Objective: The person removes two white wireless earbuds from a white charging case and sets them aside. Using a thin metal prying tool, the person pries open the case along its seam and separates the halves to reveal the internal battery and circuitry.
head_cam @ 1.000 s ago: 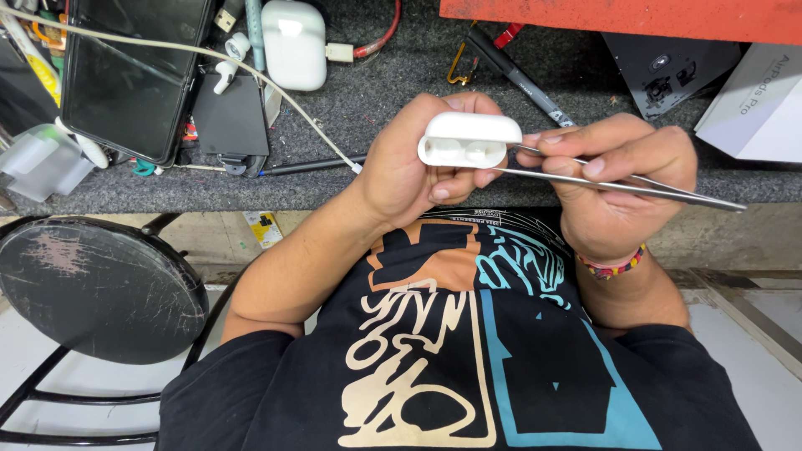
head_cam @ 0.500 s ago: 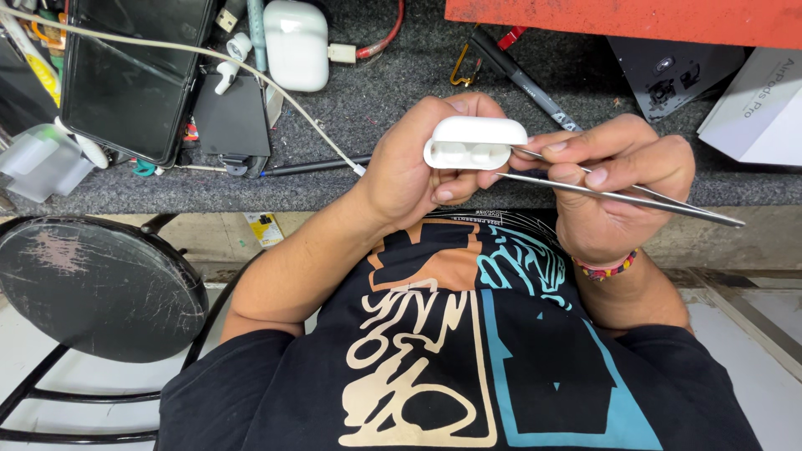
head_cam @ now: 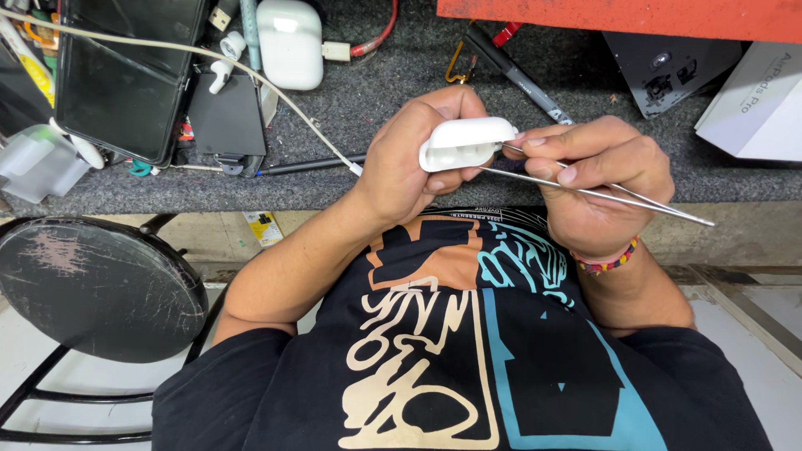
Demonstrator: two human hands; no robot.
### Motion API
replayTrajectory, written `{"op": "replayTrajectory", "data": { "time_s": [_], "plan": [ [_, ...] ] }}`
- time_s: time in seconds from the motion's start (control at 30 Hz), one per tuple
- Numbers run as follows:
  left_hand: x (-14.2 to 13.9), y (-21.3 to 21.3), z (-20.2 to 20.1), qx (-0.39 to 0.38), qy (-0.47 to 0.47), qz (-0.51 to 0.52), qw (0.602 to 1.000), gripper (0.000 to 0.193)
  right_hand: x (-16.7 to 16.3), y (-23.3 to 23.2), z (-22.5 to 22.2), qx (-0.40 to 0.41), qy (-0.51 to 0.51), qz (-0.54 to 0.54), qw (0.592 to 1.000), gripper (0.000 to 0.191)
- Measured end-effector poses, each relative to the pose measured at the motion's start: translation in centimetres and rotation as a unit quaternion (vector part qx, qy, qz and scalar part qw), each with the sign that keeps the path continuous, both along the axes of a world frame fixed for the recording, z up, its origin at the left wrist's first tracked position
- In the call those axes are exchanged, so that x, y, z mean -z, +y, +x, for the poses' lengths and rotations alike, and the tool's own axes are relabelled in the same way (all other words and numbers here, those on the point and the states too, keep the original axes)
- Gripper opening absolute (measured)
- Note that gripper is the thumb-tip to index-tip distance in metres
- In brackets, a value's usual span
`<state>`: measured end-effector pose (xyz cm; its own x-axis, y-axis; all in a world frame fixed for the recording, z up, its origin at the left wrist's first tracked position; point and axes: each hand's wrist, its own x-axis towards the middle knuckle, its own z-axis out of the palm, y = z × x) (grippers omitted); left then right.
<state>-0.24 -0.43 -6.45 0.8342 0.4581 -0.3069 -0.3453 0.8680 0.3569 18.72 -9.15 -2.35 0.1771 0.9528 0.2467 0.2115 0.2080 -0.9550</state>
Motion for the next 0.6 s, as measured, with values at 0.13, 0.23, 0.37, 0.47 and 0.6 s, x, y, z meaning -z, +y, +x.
{"op": "replayTrajectory", "data": {
  "time_s": [0.13,0.23,0.37,0.47,0.6],
  "plan": [
    [0.03,-0.04,-0.01,0.0,0.006,0.02,1.0,0.035,0.36,-0.24,0.42,-0.024,-0.088,0.02,0.996,0.03],
    [-0.02,0.1,-0.22,0.015,0.012,0.057,0.998,0.037,0.58,-0.23,0.45,-0.021,-0.07,0.016,0.997,0.031],
    [-0.05,0.09,-0.33,0.018,0.003,0.055,0.998,0.038,0.39,-0.03,0.37,-0.021,-0.026,-0.011,0.999,0.03],
    [0.08,0.03,-0.09,0.015,-0.007,0.024,1.0,0.036,0.08,0.12,0.42,-0.01,0.056,-0.06,0.997,0.028],
    [0.1,0.04,0.06,0.011,-0.002,0.015,1.0,0.033,0.01,0.04,0.9,-0.006,0.146,-0.122,0.982,0.026]
  ]
}}
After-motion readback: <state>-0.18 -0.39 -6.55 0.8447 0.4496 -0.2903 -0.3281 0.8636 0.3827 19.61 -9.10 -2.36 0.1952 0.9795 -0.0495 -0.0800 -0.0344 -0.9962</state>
